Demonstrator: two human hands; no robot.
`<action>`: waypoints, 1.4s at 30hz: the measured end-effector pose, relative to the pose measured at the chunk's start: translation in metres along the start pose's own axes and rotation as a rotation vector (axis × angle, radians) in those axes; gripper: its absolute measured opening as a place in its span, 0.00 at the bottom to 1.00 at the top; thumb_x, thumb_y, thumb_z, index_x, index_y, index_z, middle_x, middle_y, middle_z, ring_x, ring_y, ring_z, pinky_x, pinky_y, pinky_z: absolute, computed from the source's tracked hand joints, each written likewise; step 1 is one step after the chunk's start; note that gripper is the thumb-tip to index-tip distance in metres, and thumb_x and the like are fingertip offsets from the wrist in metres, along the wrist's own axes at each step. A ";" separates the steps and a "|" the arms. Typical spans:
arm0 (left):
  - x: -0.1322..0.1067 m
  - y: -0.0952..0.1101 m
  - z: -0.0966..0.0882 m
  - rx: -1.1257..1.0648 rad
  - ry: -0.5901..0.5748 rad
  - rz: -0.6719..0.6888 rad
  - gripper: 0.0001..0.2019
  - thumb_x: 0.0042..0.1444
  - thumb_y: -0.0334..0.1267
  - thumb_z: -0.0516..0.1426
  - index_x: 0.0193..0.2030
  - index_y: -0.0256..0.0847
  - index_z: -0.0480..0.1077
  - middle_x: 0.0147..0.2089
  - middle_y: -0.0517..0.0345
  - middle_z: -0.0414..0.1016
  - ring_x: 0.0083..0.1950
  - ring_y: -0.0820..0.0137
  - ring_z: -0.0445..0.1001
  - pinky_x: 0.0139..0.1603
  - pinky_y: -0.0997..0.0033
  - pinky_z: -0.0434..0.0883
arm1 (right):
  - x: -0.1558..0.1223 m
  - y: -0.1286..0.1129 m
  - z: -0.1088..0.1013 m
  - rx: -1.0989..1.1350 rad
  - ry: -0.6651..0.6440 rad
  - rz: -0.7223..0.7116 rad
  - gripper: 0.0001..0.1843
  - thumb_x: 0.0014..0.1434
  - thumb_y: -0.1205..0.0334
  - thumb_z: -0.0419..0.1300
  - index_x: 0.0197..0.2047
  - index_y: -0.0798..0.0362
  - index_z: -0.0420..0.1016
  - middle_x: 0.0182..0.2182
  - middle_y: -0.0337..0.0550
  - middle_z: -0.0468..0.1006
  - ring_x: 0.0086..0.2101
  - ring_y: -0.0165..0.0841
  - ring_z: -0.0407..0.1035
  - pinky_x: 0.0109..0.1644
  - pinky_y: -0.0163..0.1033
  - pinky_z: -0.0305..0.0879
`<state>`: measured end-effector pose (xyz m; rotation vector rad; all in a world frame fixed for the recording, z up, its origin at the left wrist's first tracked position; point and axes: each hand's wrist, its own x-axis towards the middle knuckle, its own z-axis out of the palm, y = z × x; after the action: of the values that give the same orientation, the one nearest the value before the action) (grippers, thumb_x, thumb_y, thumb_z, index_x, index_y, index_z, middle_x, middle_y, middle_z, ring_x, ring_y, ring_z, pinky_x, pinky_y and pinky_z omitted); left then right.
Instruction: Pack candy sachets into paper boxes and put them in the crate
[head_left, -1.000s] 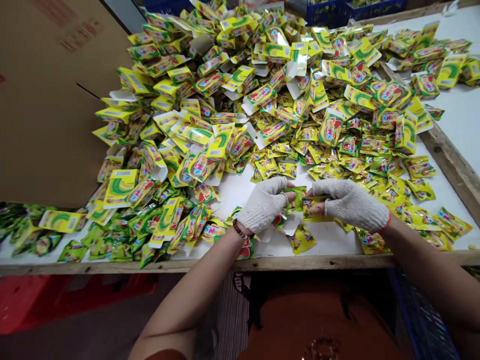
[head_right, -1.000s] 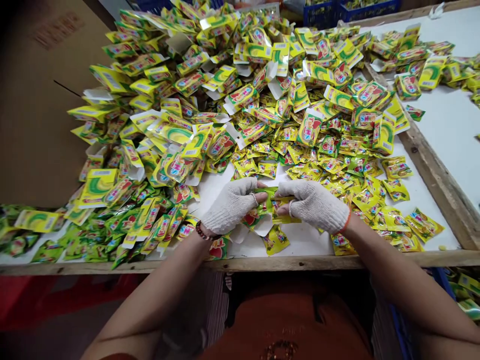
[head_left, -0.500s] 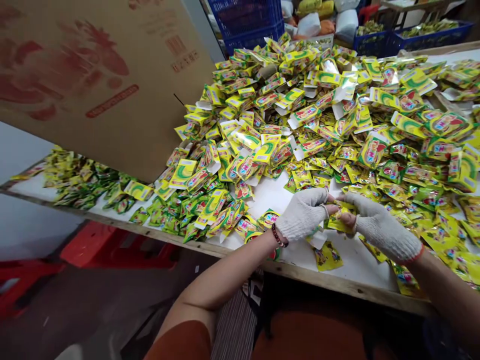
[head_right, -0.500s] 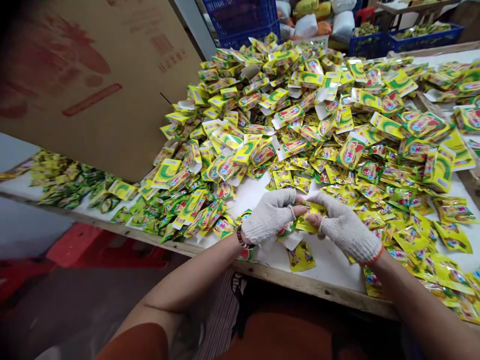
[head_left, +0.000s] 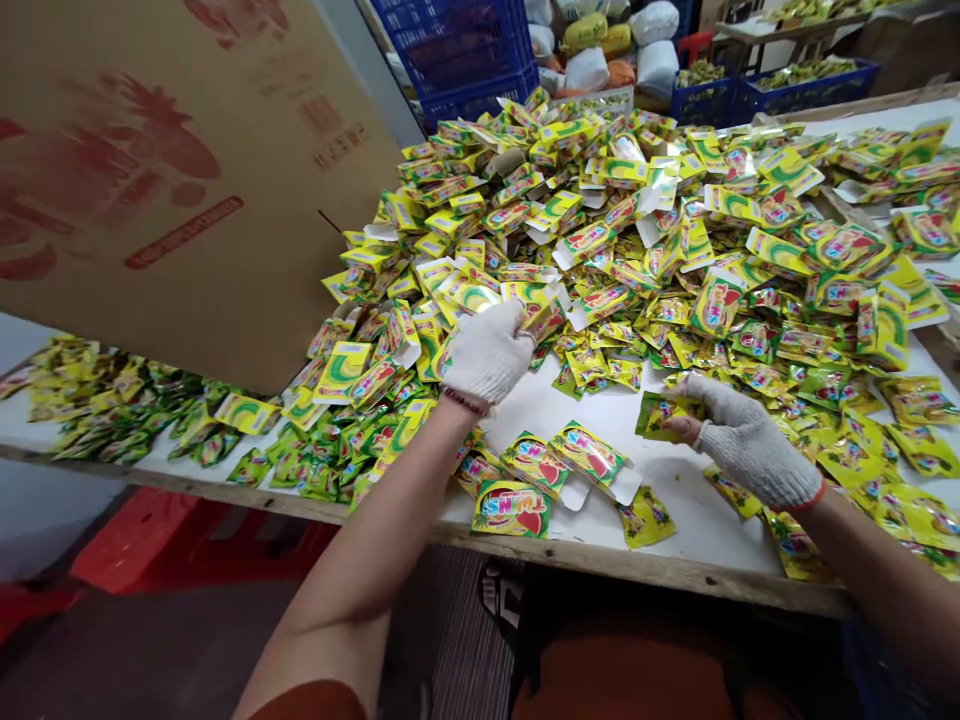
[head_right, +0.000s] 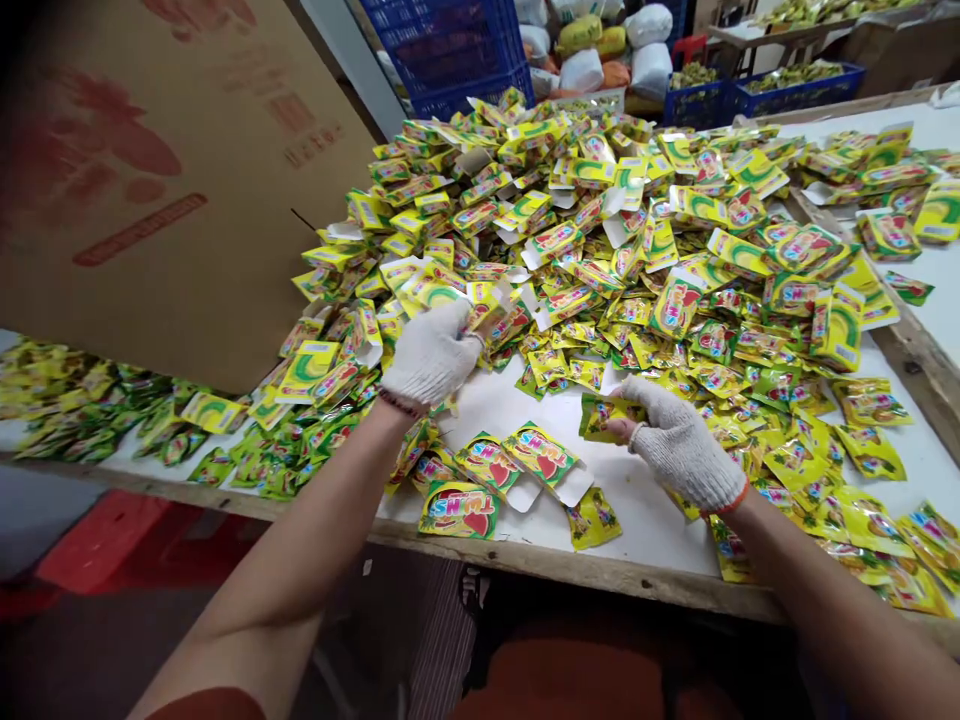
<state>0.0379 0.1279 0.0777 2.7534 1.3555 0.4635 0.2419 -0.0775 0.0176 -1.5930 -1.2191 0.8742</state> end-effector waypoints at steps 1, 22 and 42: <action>-0.010 0.008 0.000 -0.060 -0.044 0.058 0.10 0.66 0.39 0.50 0.36 0.40 0.69 0.33 0.58 0.70 0.38 0.68 0.69 0.41 0.65 0.66 | 0.000 -0.001 -0.001 0.034 0.026 -0.026 0.19 0.58 0.52 0.63 0.50 0.52 0.74 0.52 0.49 0.77 0.32 0.32 0.70 0.30 0.36 0.69; -0.062 0.061 0.064 -0.182 -0.043 0.346 0.25 0.49 0.35 0.62 0.55 0.36 0.67 0.49 0.48 0.74 0.51 0.57 0.73 0.52 0.61 0.72 | 0.008 0.002 -0.005 0.075 0.231 -0.003 0.24 0.57 0.45 0.64 0.49 0.53 0.74 0.33 0.43 0.78 0.25 0.31 0.69 0.25 0.36 0.66; -0.071 0.071 0.072 -0.063 -0.044 0.547 0.31 0.47 0.36 0.66 0.59 0.35 0.66 0.53 0.44 0.75 0.51 0.54 0.73 0.50 0.55 0.71 | 0.009 -0.008 -0.017 -0.351 -0.170 0.035 0.15 0.57 0.58 0.58 0.42 0.55 0.82 0.30 0.38 0.78 0.29 0.30 0.68 0.34 0.34 0.62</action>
<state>0.0719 0.0359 0.0031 3.0312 0.5468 0.4449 0.2568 -0.0723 0.0306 -1.8492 -1.5343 0.8659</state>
